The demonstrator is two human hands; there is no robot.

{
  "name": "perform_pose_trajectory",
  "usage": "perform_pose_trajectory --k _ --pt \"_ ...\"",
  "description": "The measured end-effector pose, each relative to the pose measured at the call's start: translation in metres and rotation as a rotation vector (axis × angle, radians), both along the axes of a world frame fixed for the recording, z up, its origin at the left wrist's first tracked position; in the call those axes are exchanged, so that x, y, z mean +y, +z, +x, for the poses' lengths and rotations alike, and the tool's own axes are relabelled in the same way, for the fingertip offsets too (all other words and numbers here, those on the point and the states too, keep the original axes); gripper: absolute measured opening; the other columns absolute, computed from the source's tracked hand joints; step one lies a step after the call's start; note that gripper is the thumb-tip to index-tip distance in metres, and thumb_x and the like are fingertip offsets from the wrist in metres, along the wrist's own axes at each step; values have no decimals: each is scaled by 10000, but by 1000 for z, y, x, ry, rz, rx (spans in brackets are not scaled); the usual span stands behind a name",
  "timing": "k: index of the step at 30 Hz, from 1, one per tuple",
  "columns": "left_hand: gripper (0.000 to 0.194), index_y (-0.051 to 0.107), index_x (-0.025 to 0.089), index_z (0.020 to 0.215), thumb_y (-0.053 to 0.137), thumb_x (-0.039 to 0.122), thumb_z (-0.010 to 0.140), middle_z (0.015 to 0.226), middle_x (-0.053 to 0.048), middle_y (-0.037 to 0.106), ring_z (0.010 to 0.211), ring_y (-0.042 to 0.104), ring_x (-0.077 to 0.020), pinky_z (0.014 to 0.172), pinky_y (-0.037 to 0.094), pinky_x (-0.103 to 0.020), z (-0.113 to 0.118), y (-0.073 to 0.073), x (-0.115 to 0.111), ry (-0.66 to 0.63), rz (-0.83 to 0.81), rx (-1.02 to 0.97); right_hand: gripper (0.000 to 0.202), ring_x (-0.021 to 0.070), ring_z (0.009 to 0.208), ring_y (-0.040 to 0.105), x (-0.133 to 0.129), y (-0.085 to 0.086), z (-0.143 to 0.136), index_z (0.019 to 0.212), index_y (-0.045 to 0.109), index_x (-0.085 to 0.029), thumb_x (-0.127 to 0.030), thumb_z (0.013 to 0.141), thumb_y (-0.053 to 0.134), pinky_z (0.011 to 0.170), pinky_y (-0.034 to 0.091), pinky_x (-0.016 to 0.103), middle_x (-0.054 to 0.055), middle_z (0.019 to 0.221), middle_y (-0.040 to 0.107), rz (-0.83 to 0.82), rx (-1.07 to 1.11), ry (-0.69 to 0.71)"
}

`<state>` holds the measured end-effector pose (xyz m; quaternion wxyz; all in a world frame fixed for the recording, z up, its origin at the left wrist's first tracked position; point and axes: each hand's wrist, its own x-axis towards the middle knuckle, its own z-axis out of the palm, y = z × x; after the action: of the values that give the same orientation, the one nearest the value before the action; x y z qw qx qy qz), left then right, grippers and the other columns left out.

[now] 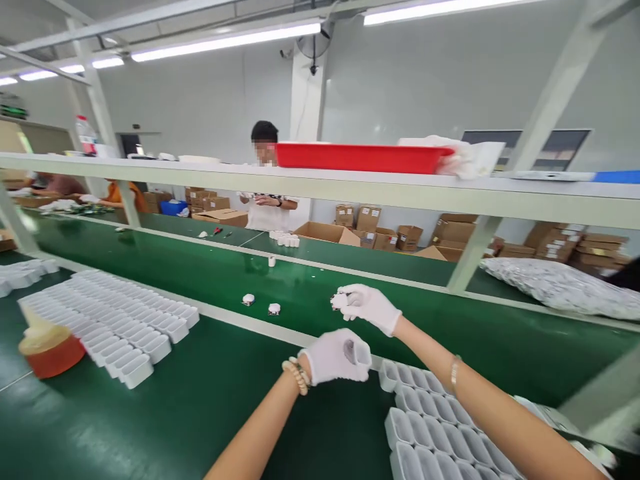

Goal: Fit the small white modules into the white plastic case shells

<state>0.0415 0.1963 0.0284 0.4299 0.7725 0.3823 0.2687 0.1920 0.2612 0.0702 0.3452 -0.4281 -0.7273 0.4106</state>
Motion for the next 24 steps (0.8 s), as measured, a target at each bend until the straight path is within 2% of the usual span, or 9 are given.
perform_pose_trajectory --k 2,4,6,9,12,15,18,22,24 --pt "394 639 162 1048 733 172 666 900 -9 686 780 645 -164 772 548 -291 -6 17 -8 53 51 -19 501 192 646 685 -37 16 35 1099 590 -159 -411 715 792 614 587 376 106 938 762 37 91 -42" --pt "419 642 190 1078 744 185 671 962 -22 689 815 647 -177 803 555 -318 -10 32 -21 150 243 -23 500 214 697 707 -79 24 58 1094 605 -175 -387 686 803 682 600 405 103 944 770 69 141 -87" --pt "398 651 216 1082 729 165 695 1051 -40 684 937 647 -204 883 546 -350 -13 46 -37 139 409 -17 467 229 788 722 -118 22 66 1085 638 -188 -325 670 804 804 596 421 68 872 776 123 152 -169" --pt "425 638 241 1121 709 120 720 1118 -55 669 1041 631 -231 926 543 -385 -14 58 -57 119 580 13 406 219 775 719 -156 11 61 1097 683 -214 -304 705 741 808 601 416 26 798 764 196 85 -302" --pt "470 616 251 1144 693 65 720 1120 -50 670 1040 638 -226 916 555 -386 -14 63 -67 108 679 49 369 210 788 721 -171 5 53 1107 708 -248 -308 743 697 819 606 407 11 829 768 237 40 -327" --pt "444 605 243 1152 694 85 747 1102 -52 677 1006 652 -218 902 563 -383 -14 65 -72 106 737 76 345 200 768 725 -175 7 50 1106 717 -257 -313 768 673 793 621 376 1 819 769 243 78 -253" --pt "413 611 238 1141 702 117 757 1085 -56 683 980 663 -218 878 572 -376 -15 66 -75 100 739 114 354 180 717 710 -175 12 49 1133 706 -260 -281 784 646 700 630 325 -5 807 761 204 134 -173" --pt "411 621 250 1127 697 114 747 1061 -42 691 956 670 -212 867 572 -364 -17 67 -79 114 702 151 219 173 660 658 -175 17 48 988 753 -299 -324 819 615 695 604 326 -18 704 711 205 27 -150" --pt "414 627 252 1122 693 111 738 1057 -40 693 950 672 -214 863 572 -363 -18 68 -80 126 687 161 222 172 664 647 -175 18 48 973 751 -310 -310 824 587 673 591 312 -14 721 706 172 8 -123"
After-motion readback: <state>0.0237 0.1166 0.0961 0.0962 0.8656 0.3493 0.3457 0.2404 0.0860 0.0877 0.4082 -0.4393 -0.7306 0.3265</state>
